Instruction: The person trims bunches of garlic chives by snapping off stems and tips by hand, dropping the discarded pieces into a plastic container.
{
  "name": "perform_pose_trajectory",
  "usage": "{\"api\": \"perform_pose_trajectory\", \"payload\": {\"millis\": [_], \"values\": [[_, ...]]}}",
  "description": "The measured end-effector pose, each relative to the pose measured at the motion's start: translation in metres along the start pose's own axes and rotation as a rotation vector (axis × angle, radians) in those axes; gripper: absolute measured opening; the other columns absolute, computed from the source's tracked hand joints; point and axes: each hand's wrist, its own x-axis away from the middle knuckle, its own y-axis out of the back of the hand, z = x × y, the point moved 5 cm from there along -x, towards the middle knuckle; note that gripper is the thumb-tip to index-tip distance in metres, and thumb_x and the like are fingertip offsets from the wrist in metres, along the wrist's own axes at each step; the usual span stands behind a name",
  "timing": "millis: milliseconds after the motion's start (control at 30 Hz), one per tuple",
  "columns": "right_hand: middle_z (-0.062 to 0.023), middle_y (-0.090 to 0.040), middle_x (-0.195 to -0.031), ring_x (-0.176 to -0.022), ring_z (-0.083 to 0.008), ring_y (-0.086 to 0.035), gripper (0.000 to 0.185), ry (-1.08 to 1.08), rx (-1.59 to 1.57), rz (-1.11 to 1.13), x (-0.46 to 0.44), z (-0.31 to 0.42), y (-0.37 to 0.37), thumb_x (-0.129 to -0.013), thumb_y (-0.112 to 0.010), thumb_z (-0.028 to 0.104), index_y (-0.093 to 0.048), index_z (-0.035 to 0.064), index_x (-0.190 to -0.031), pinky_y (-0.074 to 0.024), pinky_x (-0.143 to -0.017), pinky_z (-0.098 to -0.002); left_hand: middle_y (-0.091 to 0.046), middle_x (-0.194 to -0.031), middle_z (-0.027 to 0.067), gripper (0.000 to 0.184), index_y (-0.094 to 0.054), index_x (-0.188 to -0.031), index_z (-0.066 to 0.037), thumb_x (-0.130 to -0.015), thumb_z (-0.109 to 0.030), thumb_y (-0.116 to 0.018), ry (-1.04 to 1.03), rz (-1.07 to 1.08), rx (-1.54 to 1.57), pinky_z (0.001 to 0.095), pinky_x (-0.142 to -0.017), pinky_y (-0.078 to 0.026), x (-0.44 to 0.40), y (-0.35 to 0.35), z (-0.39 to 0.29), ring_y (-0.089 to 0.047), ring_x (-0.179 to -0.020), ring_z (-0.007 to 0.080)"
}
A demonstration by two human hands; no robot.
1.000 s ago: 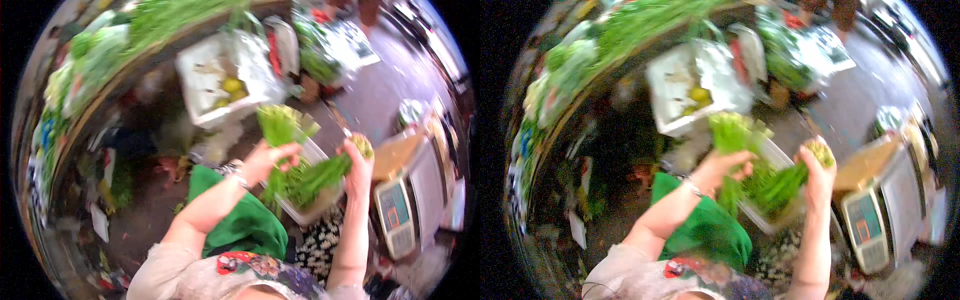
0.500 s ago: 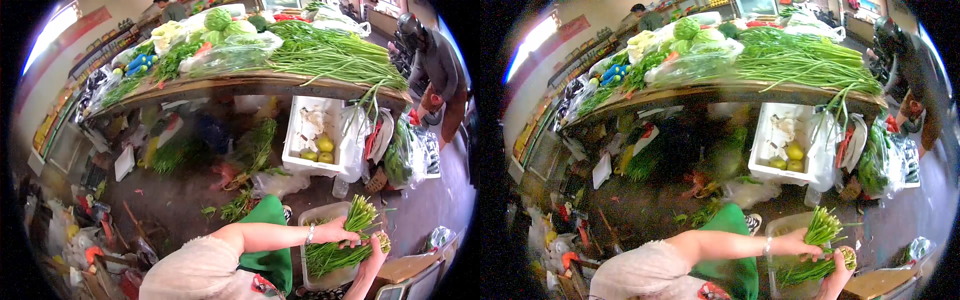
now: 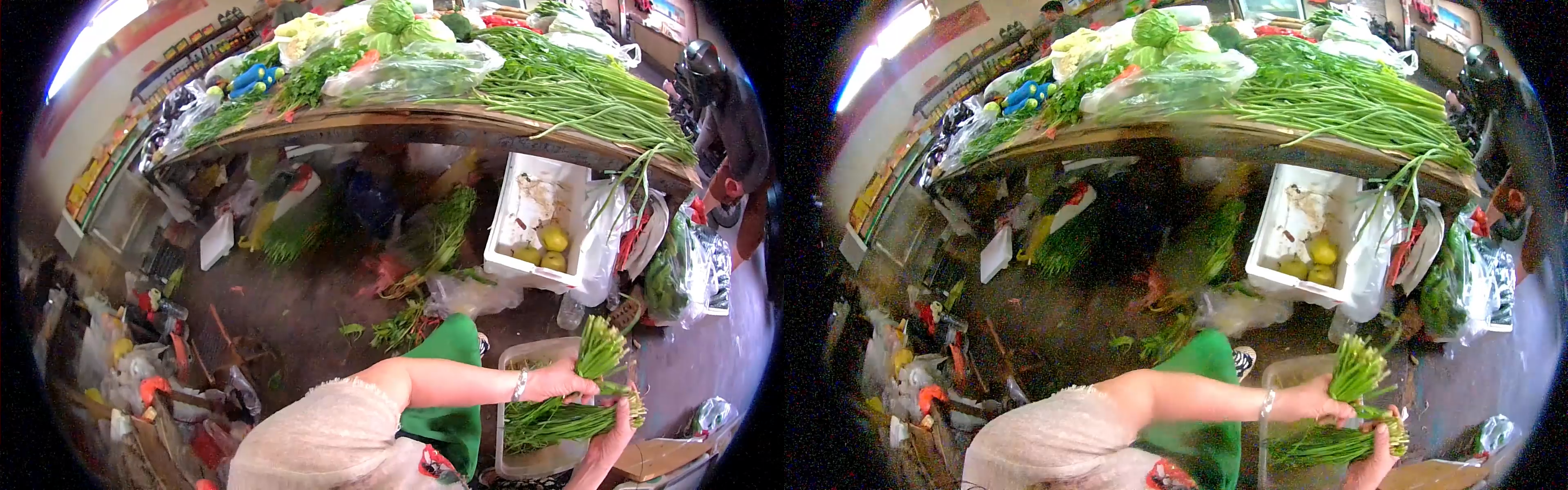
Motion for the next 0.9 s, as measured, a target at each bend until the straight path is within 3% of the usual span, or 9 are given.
{"api": "perform_pose_trajectory", "payload": {"millis": [67, 333, 400, 533, 600, 667, 700, 800, 900], "values": [[-0.0029, -0.06, -0.095, -0.078, -0.0119, -0.055, 0.035, -0.008, -0.024, 0.061, 0.0, -0.006, -0.002, -0.087, -0.067, 0.013, -0.057, 0.0034, -0.119, -0.0482, -0.074, -0.0273, -0.063, -0.07, 0.0035, 0.021, -0.055, -0.095, -0.004, -0.084, -0.015, -0.069, 0.144, -0.02, -0.061, 0.0223, -0.046, -0.04, 0.01, -0.011, 0.0, -0.052, -0.053, 0.0079], [-0.0065, -0.063, -0.096, -0.078, -0.0174, -0.061, 0.024, -0.098, -0.068, -0.063, 0.003, -0.009, 0.008, -0.089, -0.065, 0.02, -0.057, 0.0086, -0.109, -0.0516, -0.066, -0.0303, -0.063, -0.07, 0.0046, 0.021, -0.054, -0.097, -0.003, -0.085, -0.015, -0.067, 0.106, 0.068, -0.014, 0.0235, -0.045, -0.042, 0.006, -0.013, 0.008, -0.052, -0.05, 0.0086], [-0.0051, -0.062, -0.095, -0.078, -0.0176, -0.061, 0.021, -0.112, -0.097, 0.099, 0.002, -0.008, 0.004, -0.09, -0.063, 0.02, -0.056, 0.0093, -0.106, -0.0518, -0.069, -0.0318, -0.064, -0.07, 0.0052, 0.022, -0.054, -0.097, -0.002, -0.085, -0.015, -0.067, 0.106, 0.061, -0.006, 0.0243, -0.045, -0.043, 0.006, -0.012, 0.008, -0.053, -0.05, 0.0092], [-0.0033, -0.06, -0.093, -0.08, -0.0166, -0.06, 0.018, -0.033, -0.138, -0.004, 0.004, -0.002, 0.003, -0.092, -0.06, 0.022, -0.054, 0.0119, -0.106, -0.0511, -0.074, -0.0328, -0.064, -0.071, 0.0057, 0.026, -0.051, -0.1, 0.0, -0.085, -0.014, -0.067, 0.13, 0.042, -0.06, 0.0244, -0.045, -0.044, 0.011, -0.011, -0.004, -0.054, -0.051, 0.0101], [-0.0031, -0.06, -0.096, -0.087, -0.0159, -0.06, 0.019, -0.106, -0.191, 0.028, 0.009, 0.008, 0.004, -0.091, -0.061, 0.024, -0.055, 0.0137, -0.107, -0.0515, -0.078, -0.0342, -0.064, -0.071, 0.0057, 0.028, -0.05, -0.1, 0.001, -0.085, -0.015, -0.066, 0.111, 0.083, -0.071, 0.0244, -0.045, -0.043, 0.009, -0.012, -0.001, -0.054, -0.05, 0.0101], [-0.0085, -0.061, -0.112, -0.098, -0.0206, -0.059, 0.035, -0.115, -0.13, -0.113, 0.021, 0.023, -0.008, -0.083, -0.064, 0.008, -0.056, 0.0023, -0.117, -0.0492, -0.085, -0.0344, -0.064, -0.069, 0.0054, 0.028, -0.05, -0.1, 0.001, -0.084, -0.015, -0.066, 0.081, 0.104, -0.072, 0.0244, -0.044, -0.043, 0.006, -0.012, 0.002, -0.054, -0.05, 0.0101], [-0.0079, -0.061, -0.11, -0.099, -0.0221, -0.058, 0.036, -0.039, -0.018, -0.206, 0.028, 0.027, -0.015, -0.083, -0.066, 0.021, -0.056, 0.0058, -0.115, -0.0494, -0.086, -0.0375, -0.064, -0.069, 0.005, 0.028, -0.05, -0.1, 0.001, -0.084, -0.015, -0.066, 0.105, 0.084, -0.113, 0.0244, -0.044, -0.043, 0.006, -0.011, 0.003, -0.053, -0.05, 0.0101], [-0.0067, -0.061, -0.104, -0.097, -0.0215, -0.058, 0.03, 0.015, 0.033, -0.001, 0.015, 0.021, -0.006, -0.083, -0.066, 0.021, -0.057, 0.0079, -0.107, -0.0491, -0.086, -0.0376, -0.063, -0.067, 0.0041, 0.028, -0.05, -0.101, 0.001, -0.085, -0.016, -0.065, 0.111, 0.053, -0.141, 0.0249, -0.043, -0.043, 0.006, -0.008, 0.009, -0.052, -0.048, 0.0104], [-0.0035, -0.06, -0.098, -0.09, -0.0182, -0.057, 0.021, -0.092, 0.017, -0.158, 0.018, 0.027, -0.012, -0.083, -0.067, 0.021, -0.057, 0.0098, -0.098, -0.0477, -0.083, -0.0356, -0.062, -0.064, 0.0041, 0.023, -0.053, -0.094, 0.001, -0.086, -0.017, -0.064, 0.063, 0.032, -0.215, 0.026, -0.043, -0.043, 0.006, -0.006, 0.006, -0.052, -0.046, 0.0106]]}}
